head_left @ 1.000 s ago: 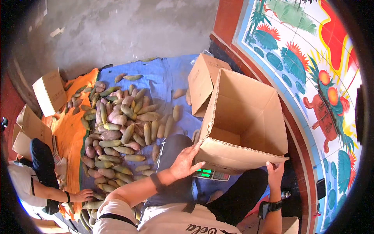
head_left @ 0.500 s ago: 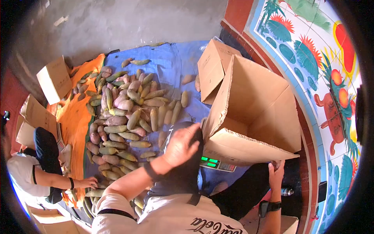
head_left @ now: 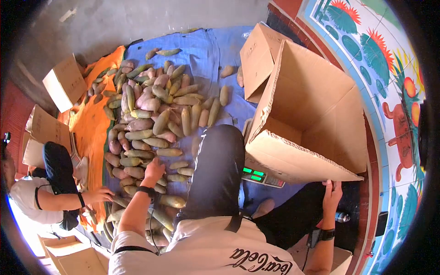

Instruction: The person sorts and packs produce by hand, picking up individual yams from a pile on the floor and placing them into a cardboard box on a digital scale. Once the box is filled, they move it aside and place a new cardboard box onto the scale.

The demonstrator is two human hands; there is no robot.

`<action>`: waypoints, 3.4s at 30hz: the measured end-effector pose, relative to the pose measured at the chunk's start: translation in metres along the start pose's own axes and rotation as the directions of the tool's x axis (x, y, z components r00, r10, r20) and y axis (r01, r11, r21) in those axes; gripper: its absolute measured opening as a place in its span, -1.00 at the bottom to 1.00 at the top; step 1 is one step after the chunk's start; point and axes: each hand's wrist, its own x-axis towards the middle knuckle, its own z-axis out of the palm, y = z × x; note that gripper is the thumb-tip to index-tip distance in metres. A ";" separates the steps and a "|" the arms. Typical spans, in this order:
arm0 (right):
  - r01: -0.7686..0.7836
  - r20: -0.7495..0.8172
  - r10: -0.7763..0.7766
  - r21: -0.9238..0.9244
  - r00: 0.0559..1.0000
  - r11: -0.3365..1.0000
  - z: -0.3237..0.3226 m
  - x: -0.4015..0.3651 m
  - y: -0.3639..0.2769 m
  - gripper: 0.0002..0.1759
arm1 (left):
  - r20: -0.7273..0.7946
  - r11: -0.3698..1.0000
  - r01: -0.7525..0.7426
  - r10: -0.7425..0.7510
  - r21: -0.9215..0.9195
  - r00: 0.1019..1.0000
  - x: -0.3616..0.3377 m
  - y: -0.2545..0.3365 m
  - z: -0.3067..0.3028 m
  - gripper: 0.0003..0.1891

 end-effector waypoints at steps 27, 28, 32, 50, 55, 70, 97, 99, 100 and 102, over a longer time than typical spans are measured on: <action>0.043 -0.175 -0.186 -0.605 0.967 0.795 -0.013 -0.023 0.058 -0.61 | 0.198 0.779 0.488 -0.590 0.394 0.783 -0.091 -0.145 0.090 -0.41; 0.066 -0.153 -0.206 -0.627 0.967 0.776 -0.012 -0.023 0.059 -0.61 | 0.218 0.797 0.412 -0.540 0.441 0.813 -0.084 -0.205 0.130 -0.39; 0.092 -0.148 -0.258 -0.677 0.955 0.730 -0.011 -0.020 0.060 -0.60 | 0.253 0.817 0.365 -0.507 0.448 0.824 -0.078 -0.220 0.133 -0.33; 0.138 -0.184 -0.323 -0.637 0.928 0.758 0.003 -0.017 0.031 -0.74 | 0.651 0.893 -0.031 -0.303 0.449 0.696 -0.060 -0.119 0.074 -0.41; 0.122 -0.217 -0.267 -0.516 0.939 0.848 0.007 -0.017 0.019 -0.74 | 0.531 0.935 -0.103 -0.099 0.338 0.842 -0.055 -0.059 0.025 -0.48; 0.173 -0.248 -0.302 -0.436 0.920 0.883 0.005 -0.018 0.008 -0.70 | -0.575 0.914 -0.380 0.234 -0.145 0.784 -0.029 0.126 -0.142 -0.52; 0.446 -0.277 -0.619 -0.491 0.734 0.748 -0.042 -0.003 -0.088 -0.57 | -0.263 0.302 -0.947 0.911 -0.106 0.319 -0.077 0.423 -0.120 -0.55; 0.469 -0.181 -0.670 -0.584 0.720 0.663 -0.039 0.000 -0.105 -0.55 | -0.157 0.289 -0.956 0.943 -0.056 0.295 -0.066 0.427 -0.111 -0.57; 0.492 -0.079 -0.704 -0.661 0.706 0.567 -0.037 0.002 -0.112 -0.52 | -0.160 0.291 -0.955 0.941 -0.057 0.297 -0.065 0.430 -0.112 -0.57; 0.524 -0.044 -0.703 -0.635 0.709 0.568 -0.033 0.007 -0.122 -0.45 | 0.036 0.336 -0.940 0.940 0.053 0.338 -0.065 0.433 -0.115 -0.58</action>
